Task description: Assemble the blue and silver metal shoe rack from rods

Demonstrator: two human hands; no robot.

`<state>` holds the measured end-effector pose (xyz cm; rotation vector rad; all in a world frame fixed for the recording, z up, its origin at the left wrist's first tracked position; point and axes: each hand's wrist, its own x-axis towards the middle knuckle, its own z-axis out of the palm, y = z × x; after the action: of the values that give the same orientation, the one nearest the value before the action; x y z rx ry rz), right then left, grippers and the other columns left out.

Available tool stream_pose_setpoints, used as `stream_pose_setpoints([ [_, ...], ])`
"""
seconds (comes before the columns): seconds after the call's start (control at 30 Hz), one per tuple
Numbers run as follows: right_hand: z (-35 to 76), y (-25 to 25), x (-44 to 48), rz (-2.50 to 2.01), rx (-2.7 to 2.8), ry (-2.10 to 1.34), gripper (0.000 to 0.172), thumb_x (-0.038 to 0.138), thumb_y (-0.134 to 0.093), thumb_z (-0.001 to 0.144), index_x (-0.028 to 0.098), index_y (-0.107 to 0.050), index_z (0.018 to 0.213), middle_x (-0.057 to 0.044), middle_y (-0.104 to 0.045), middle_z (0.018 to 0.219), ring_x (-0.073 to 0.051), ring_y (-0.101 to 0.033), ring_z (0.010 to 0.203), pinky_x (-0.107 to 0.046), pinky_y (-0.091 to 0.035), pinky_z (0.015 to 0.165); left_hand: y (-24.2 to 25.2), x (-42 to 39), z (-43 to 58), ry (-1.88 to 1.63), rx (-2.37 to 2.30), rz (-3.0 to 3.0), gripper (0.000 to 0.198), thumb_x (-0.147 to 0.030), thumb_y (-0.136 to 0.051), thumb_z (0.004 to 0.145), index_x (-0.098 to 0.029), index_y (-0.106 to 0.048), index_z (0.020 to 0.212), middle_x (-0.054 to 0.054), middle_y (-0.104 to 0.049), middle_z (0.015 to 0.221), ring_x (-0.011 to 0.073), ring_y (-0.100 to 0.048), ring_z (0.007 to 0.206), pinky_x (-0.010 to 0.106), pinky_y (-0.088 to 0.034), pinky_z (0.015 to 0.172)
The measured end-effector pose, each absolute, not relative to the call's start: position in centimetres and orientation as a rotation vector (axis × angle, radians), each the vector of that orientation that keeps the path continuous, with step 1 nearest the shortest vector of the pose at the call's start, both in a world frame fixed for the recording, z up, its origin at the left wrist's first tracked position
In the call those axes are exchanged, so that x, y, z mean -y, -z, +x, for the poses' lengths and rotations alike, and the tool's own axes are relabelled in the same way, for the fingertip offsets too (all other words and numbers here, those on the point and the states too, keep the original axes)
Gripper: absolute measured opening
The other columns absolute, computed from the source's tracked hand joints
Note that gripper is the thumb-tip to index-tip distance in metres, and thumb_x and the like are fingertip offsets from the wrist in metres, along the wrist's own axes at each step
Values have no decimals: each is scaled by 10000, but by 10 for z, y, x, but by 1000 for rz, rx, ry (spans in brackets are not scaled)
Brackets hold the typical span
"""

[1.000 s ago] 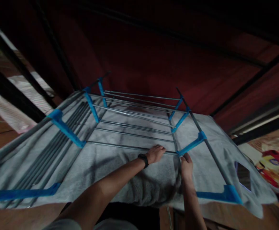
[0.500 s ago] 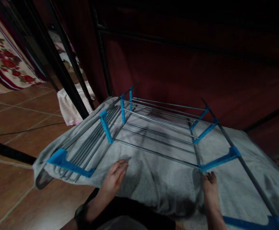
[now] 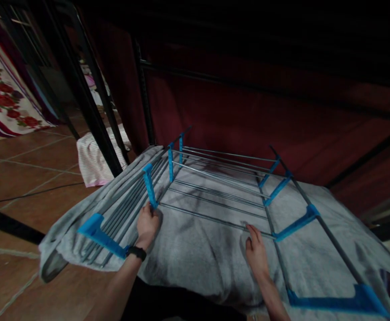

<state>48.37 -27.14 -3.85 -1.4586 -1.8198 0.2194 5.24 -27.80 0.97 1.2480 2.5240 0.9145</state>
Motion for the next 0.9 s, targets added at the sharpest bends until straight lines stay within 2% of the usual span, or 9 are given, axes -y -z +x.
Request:
stream_pose_setpoints([
  [0.13,455,45,254,-1343,1973,-261,545,157,-344,906,216,-541,1410,-110,-550,1428,-237,-517,1329,-472,-440,1121,-9,274,48,-662,-2571,1322,302,-262,-442,967,-95,-592,1168,189,-659,1142,306,-633,1093,368,-489,895],
  [0.2,437,49,243,-1296,2052,-227,544,139,-354,900,216,-561,1397,-113,-587,1385,-258,-543,1295,-481,-468,1083,-9,272,47,-625,-2609,1370,254,-229,-438,966,-99,-597,1115,192,-670,1118,298,-635,1083,361,-480,891],
  [0.3,413,52,229,-1274,2192,-108,560,86,-371,884,231,-568,1389,-102,-654,1270,-265,-596,1191,-477,-494,1026,-8,269,46,-602,-2654,1399,252,-153,-446,938,-94,-581,1142,196,-672,1119,290,-647,1056,356,-481,874],
  [0.47,397,52,215,-1276,2383,30,657,-48,-403,792,277,-626,1319,-72,-708,1075,-225,-638,1007,-383,-519,939,-9,267,48,-597,-2579,1368,290,-119,-439,927,-91,-571,1184,177,-672,1089,274,-672,993,330,-480,801],
  [0.63,409,48,212,-1232,2434,-81,566,-51,-404,823,227,-689,1227,-89,-696,1101,-215,-640,1008,-364,-515,946,-8,273,57,-649,-2515,1346,274,-138,-430,947,-105,-570,1180,154,-657,1105,249,-667,971,314,-460,784],
  [0.73,416,44,213,-1214,2451,-122,547,-43,-403,840,201,-683,1241,-108,-683,1123,-220,-640,1009,-364,-517,950,-9,275,59,-665,-2514,1328,242,-150,-450,947,-119,-587,1144,141,-653,1100,243,-659,964,313,-448,780],
  [0.9,422,42,214,-1167,2429,-190,580,-29,-360,852,227,-657,1280,-92,-682,1074,-221,-641,973,-397,-537,934,-6,275,59,-664,-2525,1260,222,-143,-470,939,-109,-616,1103,145,-658,1050,240,-649,958,305,-436,776],
])
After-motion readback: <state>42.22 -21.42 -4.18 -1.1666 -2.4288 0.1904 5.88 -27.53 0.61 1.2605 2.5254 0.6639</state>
